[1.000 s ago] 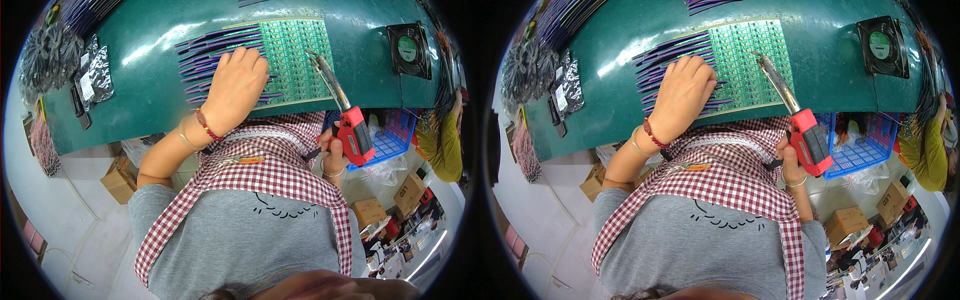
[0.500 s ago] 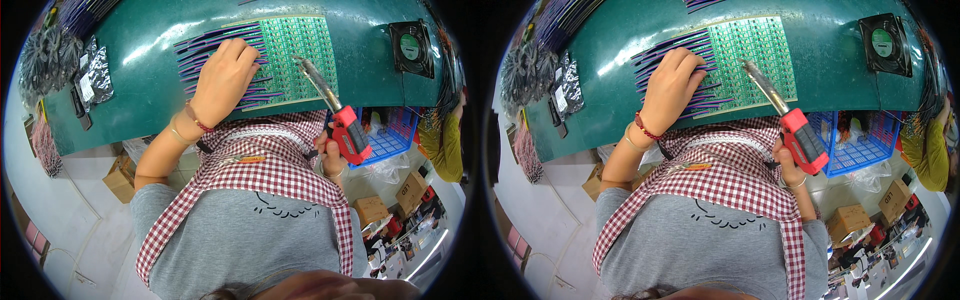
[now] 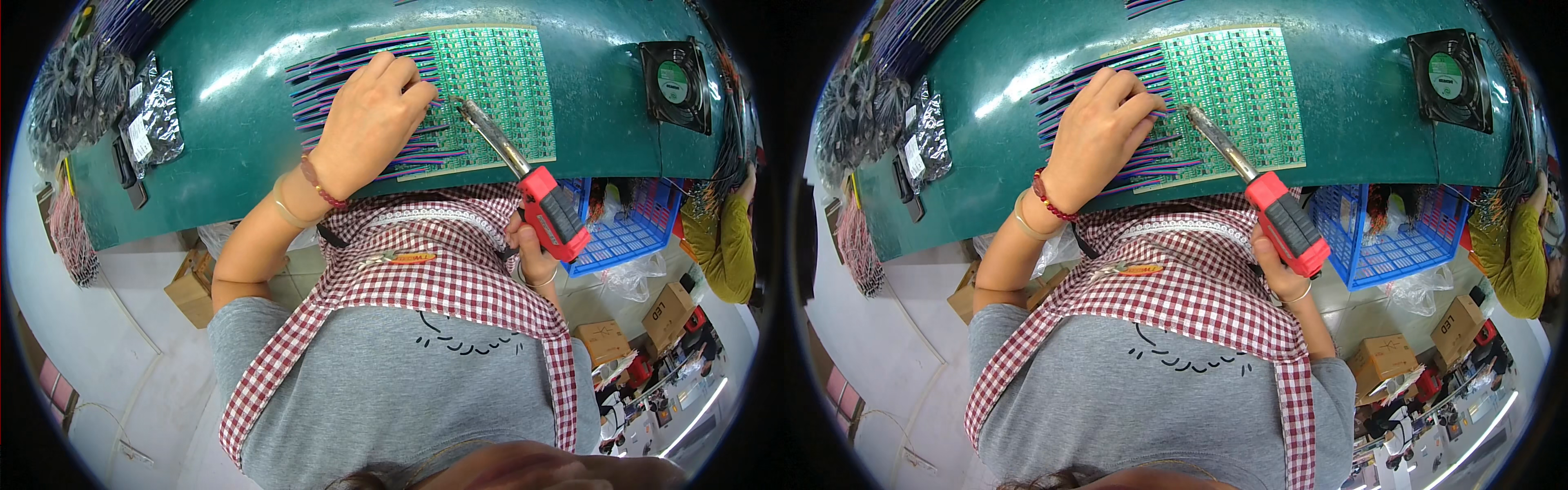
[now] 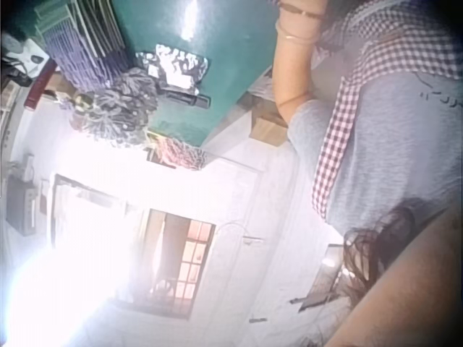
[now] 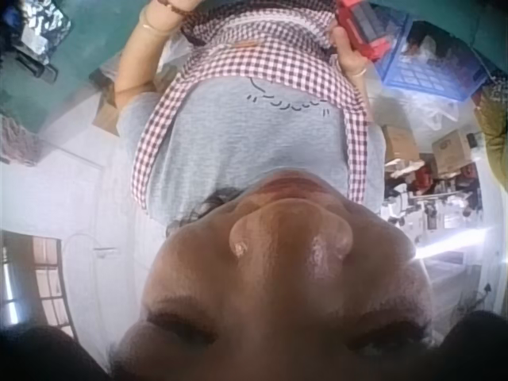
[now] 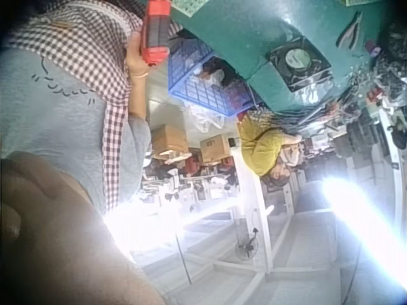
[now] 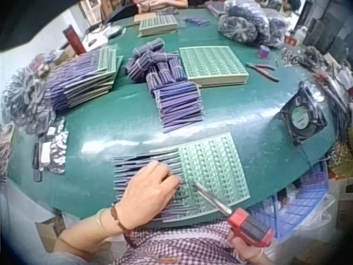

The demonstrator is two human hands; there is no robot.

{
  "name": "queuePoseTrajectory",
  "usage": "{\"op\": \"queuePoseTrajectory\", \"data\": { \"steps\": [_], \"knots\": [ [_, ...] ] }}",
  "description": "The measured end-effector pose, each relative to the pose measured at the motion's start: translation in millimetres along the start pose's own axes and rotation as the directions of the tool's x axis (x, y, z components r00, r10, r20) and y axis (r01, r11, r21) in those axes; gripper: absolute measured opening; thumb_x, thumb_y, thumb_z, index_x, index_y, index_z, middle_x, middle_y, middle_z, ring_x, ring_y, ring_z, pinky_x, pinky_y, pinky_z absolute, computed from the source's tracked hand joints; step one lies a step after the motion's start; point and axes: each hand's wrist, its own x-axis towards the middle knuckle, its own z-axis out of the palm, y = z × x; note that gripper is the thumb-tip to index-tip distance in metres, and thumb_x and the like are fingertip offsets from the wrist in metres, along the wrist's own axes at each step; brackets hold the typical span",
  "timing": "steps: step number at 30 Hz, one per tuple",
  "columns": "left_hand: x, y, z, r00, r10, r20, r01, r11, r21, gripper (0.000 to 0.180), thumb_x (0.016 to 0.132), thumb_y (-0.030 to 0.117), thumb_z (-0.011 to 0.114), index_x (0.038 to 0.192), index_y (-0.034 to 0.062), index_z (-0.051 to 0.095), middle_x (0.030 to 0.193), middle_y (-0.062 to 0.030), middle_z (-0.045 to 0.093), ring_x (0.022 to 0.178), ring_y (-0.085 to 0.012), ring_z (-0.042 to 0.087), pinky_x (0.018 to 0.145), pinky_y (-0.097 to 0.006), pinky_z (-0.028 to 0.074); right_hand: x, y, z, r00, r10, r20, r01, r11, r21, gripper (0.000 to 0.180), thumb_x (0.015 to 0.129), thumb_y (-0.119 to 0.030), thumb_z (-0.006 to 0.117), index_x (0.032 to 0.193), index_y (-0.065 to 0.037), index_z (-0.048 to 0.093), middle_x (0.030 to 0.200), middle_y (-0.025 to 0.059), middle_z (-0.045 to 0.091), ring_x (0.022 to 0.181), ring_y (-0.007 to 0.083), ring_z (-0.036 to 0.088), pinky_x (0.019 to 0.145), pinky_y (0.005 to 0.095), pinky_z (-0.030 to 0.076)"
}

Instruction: The person solders ribbon cable wires onto a circuit board using a soldering iron while aligning the wires by hand.

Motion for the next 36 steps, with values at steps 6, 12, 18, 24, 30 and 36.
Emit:
{"op": "queuePoseTrajectory", "data": {
  "steps": [6,12,18,24,30,36],
  "knots": [
    [0,-1,1,1.0,0.013,-0.005,-0.013,1.0,-0.002,0.02,0.072,0.002,0.072,0.091,0.0065,0.067,0.088,-0.0056,0.057,0.085,-0.0248,0.056,0.074,-0.035,0.05,-1,16,-12,0.995,-0.058,0.084,0.074,0.977,-0.199,0.027,0.093,-0.014,0.062,0.113,0.003,0.057,0.081,0.006,0.061,0.066,0.0114,0.054,0.061,0.0264,0.045],
    [-1,-1,2,1.0,0.023,-0.005,-0.023,1.0,0.004,0.02,0.072,0.002,0.072,0.09,0.0068,0.067,0.088,-0.0055,0.056,0.085,-0.0243,0.056,0.073,-0.035,0.05,-1,-9,-2,0.997,-0.04,-0.059,0.037,0.998,-0.042,0.029,0.092,-0.017,0.062,0.112,0.002,0.056,0.078,0.0063,0.059,0.064,0.0117,0.052,0.059,0.0264,0.044],
    [-2,-1,1,1.0,0.017,-0.005,-0.017,1.0,0.013,0.02,0.071,0.003,0.072,0.09,0.0064,0.067,0.088,-0.0059,0.056,0.084,-0.0241,0.056,0.073,-0.035,0.05,1,-13,1,0.998,-0.027,-0.056,0.028,0.999,0.019,0.012,0.092,-0.011,0.059,0.094,0.0,0.06,0.076,0.0043,0.058,0.066,0.0119,0.053,0.059,0.0274,0.043],
    [0,-1,3,0.999,0.029,-0.02,-0.029,1.0,0.007,0.01,0.075,0.008,0.067,0.085,0.0054,0.066,0.085,-0.0062,0.055,0.085,-0.0239,0.054,0.075,-0.036,0.048,7,-19,6,0.997,-0.074,-0.022,0.075,0.997,0.011,0.016,0.095,-0.014,0.056,0.098,0.001,0.057,0.073,0.0045,0.056,0.064,0.0117,0.051,0.058,0.0271,0.042],
    [2,-1,-1,1.0,0.019,0.006,-0.019,1.0,0.008,0.02,0.072,0.002,0.071,0.09,0.0058,0.067,0.088,-0.0064,0.056,0.085,-0.0249,0.056,0.074,-0.036,0.05,8,-19,7,0.992,-0.114,-0.047,0.116,0.993,0.035,0.02,0.096,-0.015,0.055,0.105,0.003,0.055,0.074,0.0054,0.056,0.063,0.0113,0.051,0.057,0.0268,0.043],
    [0,14,-16,0.999,-0.038,-0.004,0.037,0.995,-0.096,0.013,0.078,0.001,0.068,0.091,0.0043,0.066,0.088,-0.0079,0.06,0.083,-0.0261,0.058,0.074,-0.035,0.05,4,-6,3,0.977,-0.105,-0.186,0.114,0.993,0.037,0.049,0.093,-0.03,0.065,0.126,0.004,0.05,0.074,0.0094,0.059,0.054,0.0115,0.047,0.053,0.0246,0.043]
  ]
}}
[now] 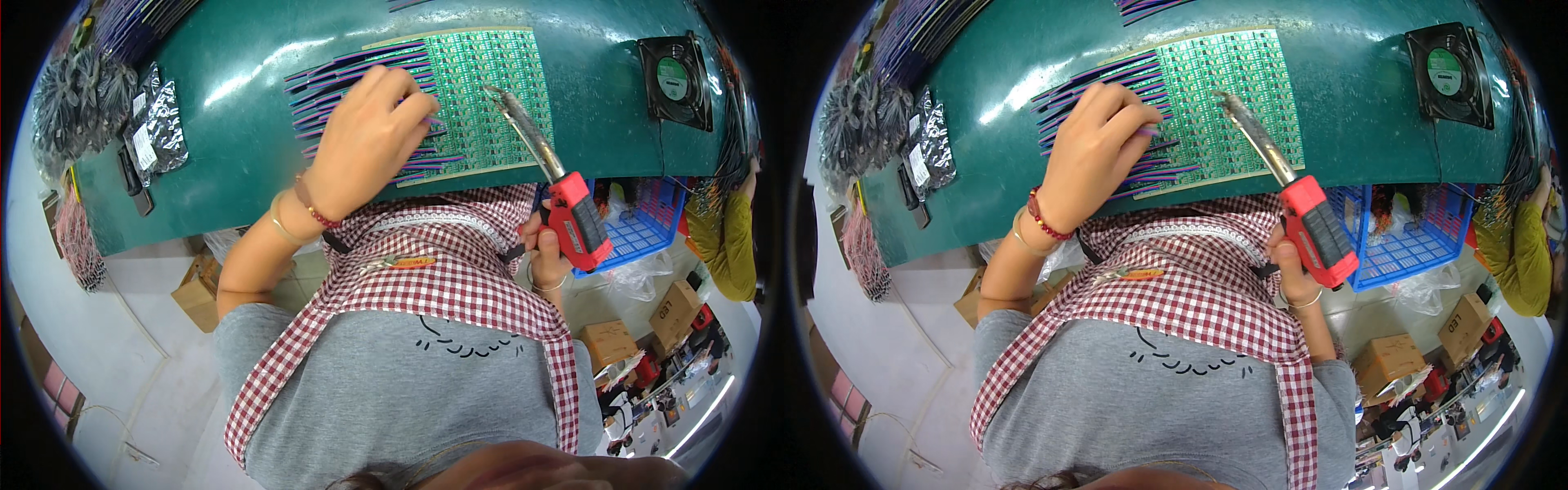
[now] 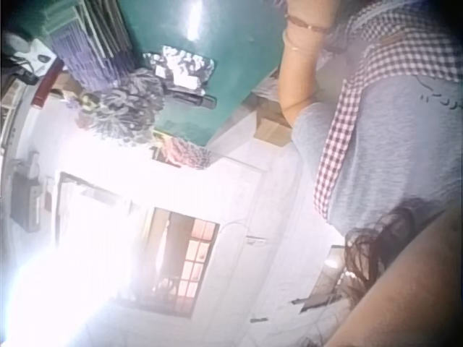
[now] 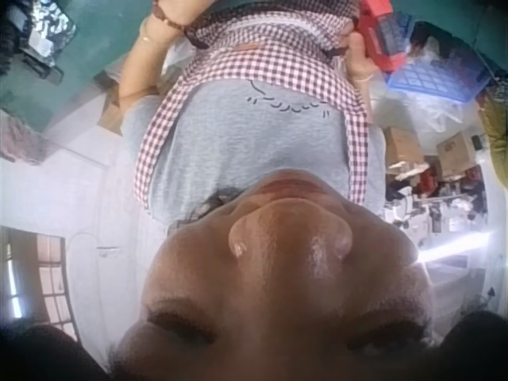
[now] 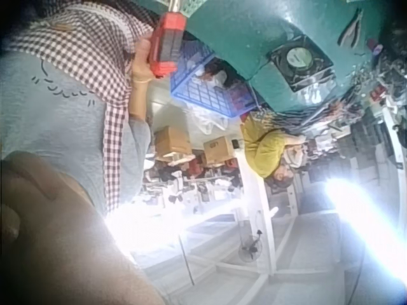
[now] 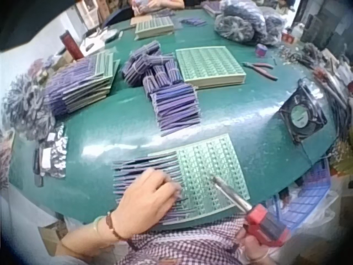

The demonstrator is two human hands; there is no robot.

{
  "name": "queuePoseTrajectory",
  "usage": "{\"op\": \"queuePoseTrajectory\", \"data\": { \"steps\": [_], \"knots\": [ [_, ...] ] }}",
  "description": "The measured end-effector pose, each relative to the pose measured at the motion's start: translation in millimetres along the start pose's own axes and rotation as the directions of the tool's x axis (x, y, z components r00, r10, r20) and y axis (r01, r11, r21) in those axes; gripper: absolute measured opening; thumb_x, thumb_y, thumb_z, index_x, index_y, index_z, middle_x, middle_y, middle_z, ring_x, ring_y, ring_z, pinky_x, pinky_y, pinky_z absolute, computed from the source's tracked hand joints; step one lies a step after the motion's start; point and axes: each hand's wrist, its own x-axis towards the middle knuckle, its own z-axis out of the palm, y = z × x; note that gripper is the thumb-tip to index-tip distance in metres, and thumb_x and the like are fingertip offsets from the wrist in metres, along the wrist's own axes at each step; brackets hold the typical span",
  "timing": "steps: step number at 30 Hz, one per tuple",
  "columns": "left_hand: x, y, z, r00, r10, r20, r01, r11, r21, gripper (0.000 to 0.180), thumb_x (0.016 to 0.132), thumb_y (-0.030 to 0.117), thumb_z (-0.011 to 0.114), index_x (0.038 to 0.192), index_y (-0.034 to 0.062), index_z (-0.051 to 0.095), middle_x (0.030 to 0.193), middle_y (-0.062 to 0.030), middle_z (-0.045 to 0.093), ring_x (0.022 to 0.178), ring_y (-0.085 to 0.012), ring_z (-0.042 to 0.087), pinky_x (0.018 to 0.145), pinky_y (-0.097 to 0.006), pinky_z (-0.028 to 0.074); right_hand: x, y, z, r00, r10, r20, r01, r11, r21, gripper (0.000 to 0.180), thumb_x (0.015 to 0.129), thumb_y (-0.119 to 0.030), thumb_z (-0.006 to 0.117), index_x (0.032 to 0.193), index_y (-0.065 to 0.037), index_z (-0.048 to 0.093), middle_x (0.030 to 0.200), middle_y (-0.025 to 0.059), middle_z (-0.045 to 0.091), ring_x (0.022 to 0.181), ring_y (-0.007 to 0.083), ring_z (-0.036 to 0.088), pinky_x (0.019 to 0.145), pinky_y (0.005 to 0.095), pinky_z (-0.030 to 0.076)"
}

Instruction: The person solders ribbon cable wires onto a circuit board using a soldering iron while aligning the wires by hand.

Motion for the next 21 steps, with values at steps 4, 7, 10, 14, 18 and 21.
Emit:
{"op": "queuePoseTrajectory", "data": {
  "steps": [4,7,10,14,18,21],
  "knots": [
    [2,49,-18,0.995,0.001,0.102,0.084,0.546,-0.833,0.021,0.102,0.008,0.046,0.097,-0.0028,0.063,0.088,-0.013,0.067,0.079,-0.0225,0.064,0.074,-0.034,0.052,11,-1,-3,0.996,-0.044,-0.081,0.047,0.998,0.042,0.049,0.093,-0.031,0.065,0.124,0.003,0.05,0.075,0.0098,0.059,0.055,0.012,0.048,0.054,0.0257,0.045],
    [14,100,-9,0.959,0.197,-0.202,-0.114,-0.385,-0.916,0.036,0.107,0.025,0.033,0.12,-0.0023,0.053,0.123,-0.0151,0.054,0.103,-0.0205,0.055,0.085,-0.031,0.047,22,-13,2,0.984,-0.122,-0.132,0.128,0.991,0.044,0.048,0.094,-0.027,0.064,0.127,0.005,0.049,0.076,0.0086,0.058,0.055,0.0104,0.048,0.053,0.0239,0.044],
    [26,145,-35,0.918,0.268,-0.291,-0.109,-0.535,-0.838,0.034,0.106,0.023,0.034,0.122,-0.0022,0.05,0.124,-0.0146,0.051,0.103,-0.0177,0.052,0.086,-0.03,0.045,26,-16,3,0.973,-0.184,-0.143,0.201,0.972,0.122,0.046,0.094,-0.026,0.062,0.126,0.005,0.049,0.074,0.0089,0.056,0.054,0.0102,0.046,0.052,0.0245,0.044],
    [18,157,-45,0.911,0.343,-0.231,0.107,-0.736,-0.669,0.032,0.105,0.02,0.033,0.118,-0.0023,0.052,0.118,-0.0135,0.053,0.102,-0.0177,0.053,0.085,-0.031,0.045,30,-20,14,0.961,-0.23,-0.151,0.247,0.963,0.105,0.045,0.095,-0.029,0.06,0.124,0.003,0.049,0.074,0.008,0.055,0.053,0.0105,0.046,0.05,0.0268,0.044],
    [12,147,-50,0.856,0.48,-0.191,0.264,-0.725,-0.636,0.03,0.104,0.018,0.033,0.112,-0.0023,0.053,0.111,-0.0117,0.055,0.1,-0.0182,0.054,0.084,-0.031,0.044,25,-26,18,0.931,-0.288,-0.224,0.314,0.945,0.09,0.042,0.095,-0.027,0.058,0.122,0.003,0.049,0.072,0.0085,0.054,0.05,0.0103,0.045,0.047,0.0249,0.042],
    [12,163,-55,0.895,0.158,-0.418,-0.218,-0.662,-0.717,0.029,0.105,0.019,0.034,0.108,-0.002,0.054,0.108,-0.0093,0.057,0.097,-0.0158,0.055,0.082,-0.029,0.045,23,-25,23,0.922,-0.303,-0.243,0.337,0.934,0.115,0.042,0.095,-0.026,0.058,0.122,0.005,0.049,0.072,0.009,0.054,0.05,0.0099,0.044,0.048,0.025,0.043]
  ]
}}
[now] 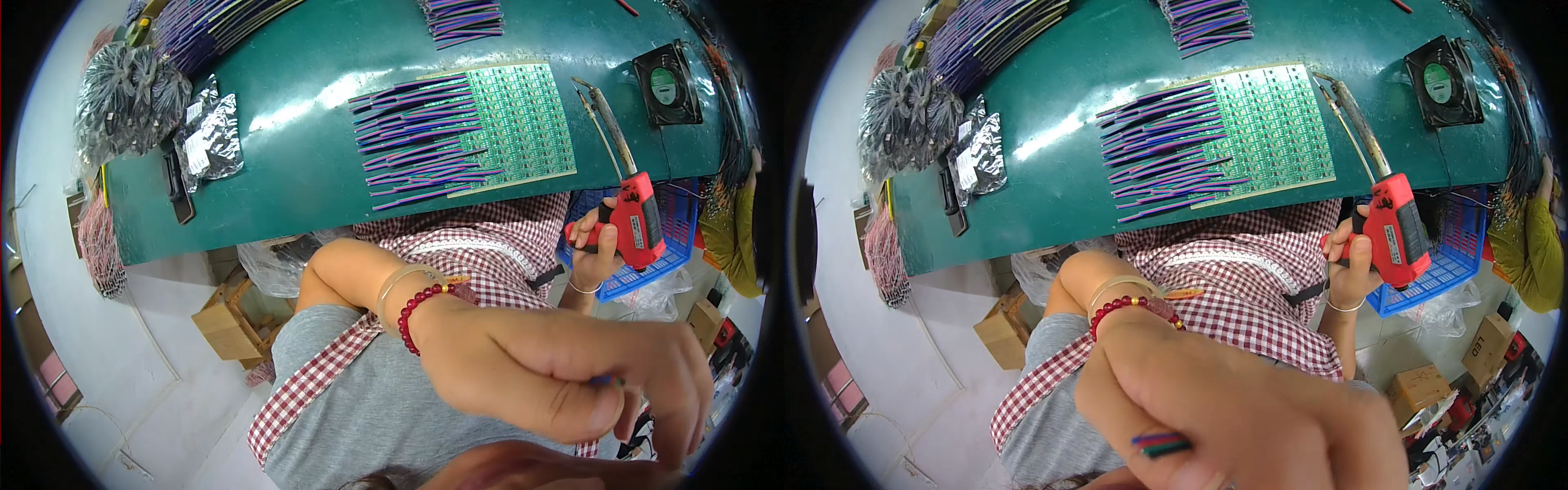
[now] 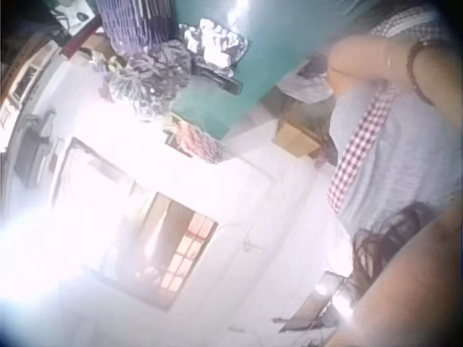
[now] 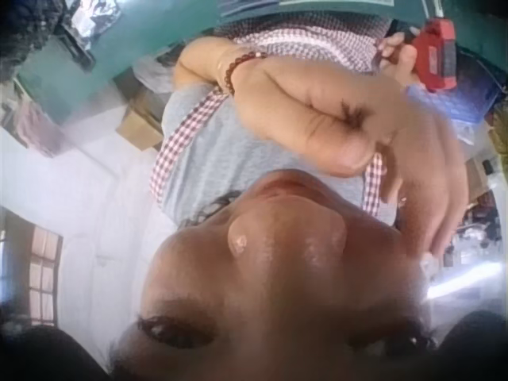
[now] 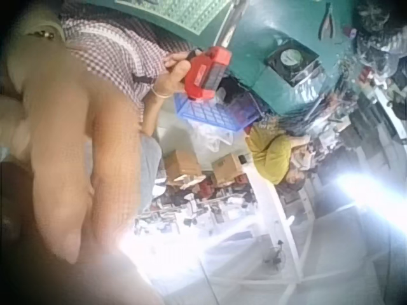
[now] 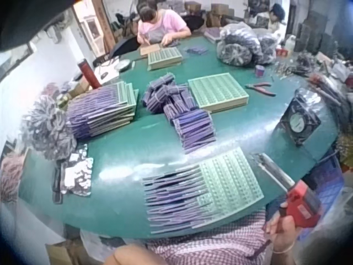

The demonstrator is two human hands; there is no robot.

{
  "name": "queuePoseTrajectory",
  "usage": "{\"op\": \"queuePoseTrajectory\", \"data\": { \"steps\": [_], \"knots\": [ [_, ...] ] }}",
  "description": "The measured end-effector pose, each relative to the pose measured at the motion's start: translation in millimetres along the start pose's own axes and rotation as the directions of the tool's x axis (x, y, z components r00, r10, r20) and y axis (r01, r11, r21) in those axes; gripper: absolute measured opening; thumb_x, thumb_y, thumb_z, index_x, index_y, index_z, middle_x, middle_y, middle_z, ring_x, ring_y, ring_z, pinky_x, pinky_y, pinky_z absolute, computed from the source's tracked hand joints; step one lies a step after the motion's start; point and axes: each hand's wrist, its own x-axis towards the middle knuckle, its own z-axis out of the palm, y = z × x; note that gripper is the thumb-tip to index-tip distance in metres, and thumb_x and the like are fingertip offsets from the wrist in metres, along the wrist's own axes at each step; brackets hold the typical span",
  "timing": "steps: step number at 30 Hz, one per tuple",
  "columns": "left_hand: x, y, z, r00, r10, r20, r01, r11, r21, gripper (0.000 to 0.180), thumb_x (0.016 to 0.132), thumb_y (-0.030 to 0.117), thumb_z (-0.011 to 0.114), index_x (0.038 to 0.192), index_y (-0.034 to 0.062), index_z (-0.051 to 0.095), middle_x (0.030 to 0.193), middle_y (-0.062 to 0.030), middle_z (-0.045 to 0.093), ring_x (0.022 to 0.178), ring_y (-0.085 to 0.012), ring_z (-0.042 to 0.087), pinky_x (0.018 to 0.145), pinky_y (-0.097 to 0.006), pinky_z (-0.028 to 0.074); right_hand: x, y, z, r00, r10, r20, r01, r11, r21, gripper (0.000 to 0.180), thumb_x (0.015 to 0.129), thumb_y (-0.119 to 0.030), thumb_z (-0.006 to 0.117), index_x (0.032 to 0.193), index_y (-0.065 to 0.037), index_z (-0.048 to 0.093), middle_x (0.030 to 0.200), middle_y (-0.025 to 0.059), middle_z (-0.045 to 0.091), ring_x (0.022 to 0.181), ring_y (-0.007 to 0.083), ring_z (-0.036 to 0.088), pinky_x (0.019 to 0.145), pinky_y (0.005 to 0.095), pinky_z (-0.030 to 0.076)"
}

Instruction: The person solders ribbon cable wires onto a circuit board using a soldering iron while aligning the wires by hand.

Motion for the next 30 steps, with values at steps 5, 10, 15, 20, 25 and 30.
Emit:
{"op": "queuePoseTrajectory", "data": {
  "steps": [5,10,15,20,25,30],
  "knots": [
    [-12,26,6,0.936,-0.307,0.174,0.342,0.91,-0.234,0.031,0.105,0.022,0.035,0.111,-0.0015,0.055,0.112,-0.0107,0.056,0.1,-0.0182,0.054,0.086,-0.031,0.044,-6,-4,7,0.999,-0.047,-0.022,0.048,0.998,0.033,0.04,0.096,-0.024,0.056,0.122,0.004,0.047,0.072,0.0094,0.054,0.049,0.0099,0.044,0.046,0.0246,0.041],
    [-16,42,13,0.887,-0.385,0.256,0.442,0.868,-0.228,0.032,0.106,0.023,0.034,0.115,-0.002,0.053,0.114,-0.0124,0.054,0.104,-0.0205,0.053,0.089,-0.033,0.043,-11,-6,17,0.994,-0.093,-0.051,0.095,0.995,0.027,0.037,0.097,-0.022,0.053,0.123,0.004,0.046,0.074,0.0101,0.055,0.05,0.0097,0.044,0.048,0.0245,0.042],
    [-9,44,14,0.954,-0.149,0.259,0.191,0.971,-0.144,0.033,0.106,0.023,0.035,0.118,-0.0023,0.051,0.115,-0.0105,0.054,0.106,-0.0175,0.05,0.089,-0.031,0.042,-9,-7,33,0.989,-0.126,-0.078,0.128,0.992,0.019,0.037,0.098,-0.023,0.053,0.121,0.004,0.047,0.073,0.0103,0.055,0.048,0.0093,0.043,0.047,0.0241,0.042],
    [-8,67,10,0.852,-0.424,0.307,0.506,0.819,-0.271,0.033,0.107,0.023,0.033,0.118,-0.0024,0.051,0.117,-0.0126,0.054,0.107,-0.0233,0.05,0.094,-0.036,0.04,-9,-9,45,0.985,-0.077,-0.156,0.092,0.992,0.09,0.037,0.097,-0.025,0.054,0.12,0.004,0.048,0.071,0.0093,0.054,0.047,0.0095,0.043,0.046,0.0242,0.042],
    [0,62,12,0.934,-0.212,0.288,0.265,0.951,-0.16,0.032,0.107,0.022,0.033,0.117,-0.0034,0.05,0.115,-0.0125,0.054,0.106,-0.0263,0.052,0.095,-0.039,0.04,1,-7,52,0.979,-0.035,-0.2,0.072,0.982,0.177,0.036,0.098,-0.027,0.054,0.118,0.002,0.05,0.07,0.0082,0.055,0.046,0.009,0.043,0.044,0.0241,0.041],
    [-9,62,14,0.905,-0.312,0.29,0.406,0.839,-0.363,0.032,0.107,0.025,0.035,0.111,-0.0021,0.05,0.111,-0.0146,0.055,0.106,-0.0244,0.054,0.092,-0.036,0.042,10,1,43,0.984,0.033,-0.175,0.023,0.951,0.309,0.035,0.101,-0.027,0.05,0.121,0.002,0.05,0.072,0.0079,0.055,0.047,0.0081,0.042,0.047,0.0235,0.041]
  ]
}}
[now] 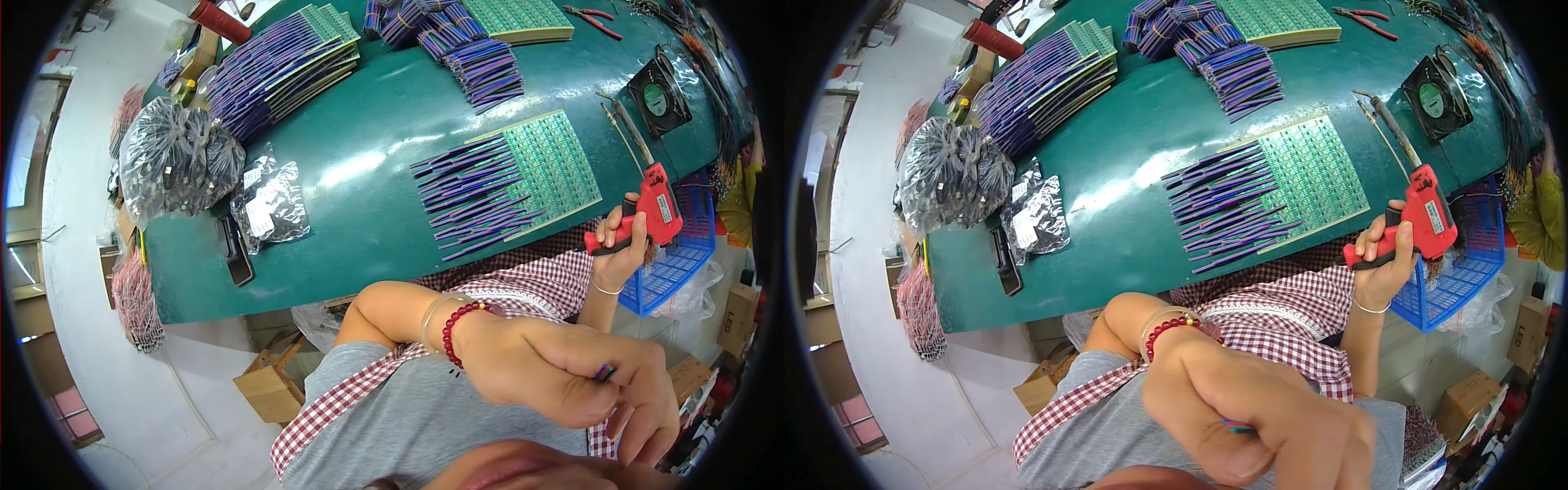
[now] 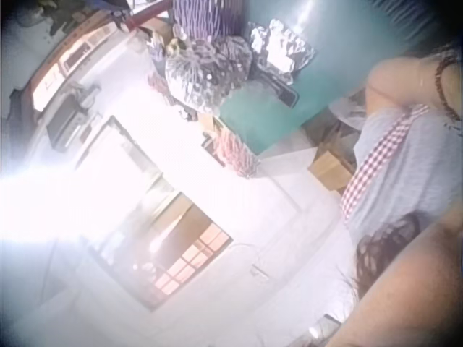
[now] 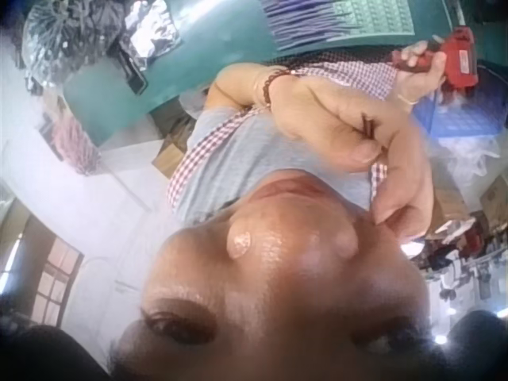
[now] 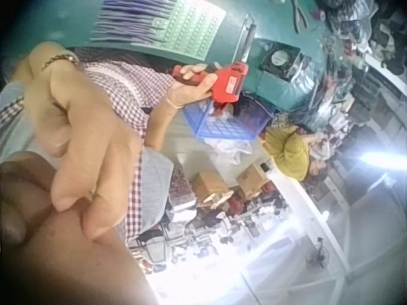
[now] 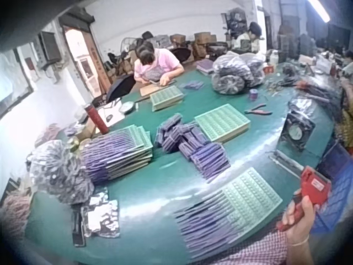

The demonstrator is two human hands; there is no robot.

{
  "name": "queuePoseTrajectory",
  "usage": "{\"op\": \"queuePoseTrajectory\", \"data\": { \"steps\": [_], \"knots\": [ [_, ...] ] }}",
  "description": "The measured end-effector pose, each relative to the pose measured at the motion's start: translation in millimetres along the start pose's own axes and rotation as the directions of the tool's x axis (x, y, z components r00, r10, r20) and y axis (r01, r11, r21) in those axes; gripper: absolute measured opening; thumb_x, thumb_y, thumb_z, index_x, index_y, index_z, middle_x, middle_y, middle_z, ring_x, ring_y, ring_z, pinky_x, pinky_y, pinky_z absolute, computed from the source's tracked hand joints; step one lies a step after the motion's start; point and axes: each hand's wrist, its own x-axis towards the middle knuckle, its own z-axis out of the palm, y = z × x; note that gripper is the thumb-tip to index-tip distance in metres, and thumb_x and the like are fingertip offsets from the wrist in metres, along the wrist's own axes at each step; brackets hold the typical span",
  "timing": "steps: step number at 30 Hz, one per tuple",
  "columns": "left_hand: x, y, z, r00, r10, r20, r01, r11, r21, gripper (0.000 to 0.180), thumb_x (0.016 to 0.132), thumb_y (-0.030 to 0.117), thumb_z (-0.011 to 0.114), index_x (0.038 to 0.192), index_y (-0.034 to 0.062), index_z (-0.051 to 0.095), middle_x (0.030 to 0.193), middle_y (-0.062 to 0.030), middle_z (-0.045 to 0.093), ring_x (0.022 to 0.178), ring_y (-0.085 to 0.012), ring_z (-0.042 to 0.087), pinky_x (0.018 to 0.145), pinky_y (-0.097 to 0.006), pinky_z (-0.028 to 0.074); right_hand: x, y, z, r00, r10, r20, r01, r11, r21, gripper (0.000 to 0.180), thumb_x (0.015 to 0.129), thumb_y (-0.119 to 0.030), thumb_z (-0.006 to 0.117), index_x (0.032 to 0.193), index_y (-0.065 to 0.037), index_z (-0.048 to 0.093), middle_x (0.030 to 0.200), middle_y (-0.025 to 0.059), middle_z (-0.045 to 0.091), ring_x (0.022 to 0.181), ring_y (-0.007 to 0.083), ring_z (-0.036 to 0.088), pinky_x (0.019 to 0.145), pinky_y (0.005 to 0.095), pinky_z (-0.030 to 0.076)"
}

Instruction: The person solders ribbon cable wires onto a circuit board using a soldering iron while aligning the wires by hand.

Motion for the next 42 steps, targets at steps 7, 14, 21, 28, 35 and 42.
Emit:
{"op": "queuePoseTrajectory", "data": {
  "steps": [7,14,21,28,35,42],
  "knots": [
    [-14,12,-15,0.928,-0.373,-0.012,0.372,0.927,-0.041,0.031,0.106,0.028,0.038,0.112,-0.0021,0.043,0.095,-0.0102,0.057,0.083,-0.0178,0.057,0.074,-0.031,0.047,8,4,2,0.996,0.083,0.034,-0.085,0.994,0.07,0.038,0.102,-0.03,0.049,0.123,0.001,0.05,0.076,0.008,0.057,0.05,0.0082,0.043,0.05,0.0249,0.043],
    [-70,26,-75,0.621,-0.063,-0.781,0.781,0.129,0.611,0.022,0.103,0.023,0.044,0.103,0.0014,0.048,0.087,-0.0095,0.056,0.079,-0.0205,0.059,0.072,-0.035,0.048,15,-6,-5,0.997,0.05,0.058,-0.045,0.995,-0.091,0.044,0.103,-0.037,0.049,0.122,0.003,0.049,0.076,0.0093,0.057,0.05,0.0096,0.047,0.051,0.0273,0.047],
    [-110,29,-127,0.761,0.45,-0.467,0.647,-0.571,0.505,0.011,0.081,-0.002,0.068,0.088,-0.0001,0.061,0.083,-0.0117,0.056,0.073,-0.0283,0.059,0.066,-0.036,0.049,15,-16,-29,0.958,0.229,0.174,-0.187,0.956,-0.225,0.052,0.099,-0.04,0.055,0.123,0.006,0.047,0.075,0.0111,0.058,0.052,0.0119,0.053,0.053,0.0294,0.052],
    [-119,26,-147,0.808,0.402,-0.431,0.559,-0.754,0.344,0.015,0.075,0.002,0.074,0.087,0.0047,0.066,0.082,-0.0069,0.056,0.074,-0.0242,0.057,0.065,-0.035,0.048,12,-22,-59,0.857,0.441,0.265,-0.315,0.857,-0.408,0.054,0.097,-0.042,0.058,0.12,0.006,0.048,0.068,0.0092,0.055,0.047,0.011,0.047,0.047,0.0264,0.047],
    [-120,26,-152,0.835,0.374,-0.403,0.52,-0.776,0.357,0.014,0.074,0.002,0.074,0.085,0.0055,0.066,0.08,-0.0058,0.056,0.073,-0.0235,0.055,0.064,-0.035,0.046,-9,-17,-86,0.807,0.529,0.264,-0.345,0.785,-0.515,0.051,0.095,-0.035,0.063,0.124,0.005,0.051,0.074,0.0101,0.059,0.054,0.0127,0.052,0.053,0.027,0.047],
    [-119,26,-151,0.819,0.371,-0.438,0.537,-0.764,0.357,0.015,0.074,0.001,0.074,0.086,0.0036,0.066,0.081,-0.0068,0.055,0.072,-0.0227,0.056,0.062,-0.034,0.047,-12,-18,-87,0.783,0.52,0.341,-0.269,0.778,-0.568,0.049,0.094,-0.035,0.064,0.124,0.003,0.054,0.077,0.0088,0.06,0.057,0.0118,0.052,0.053,0.0254,0.045]
  ]
}}
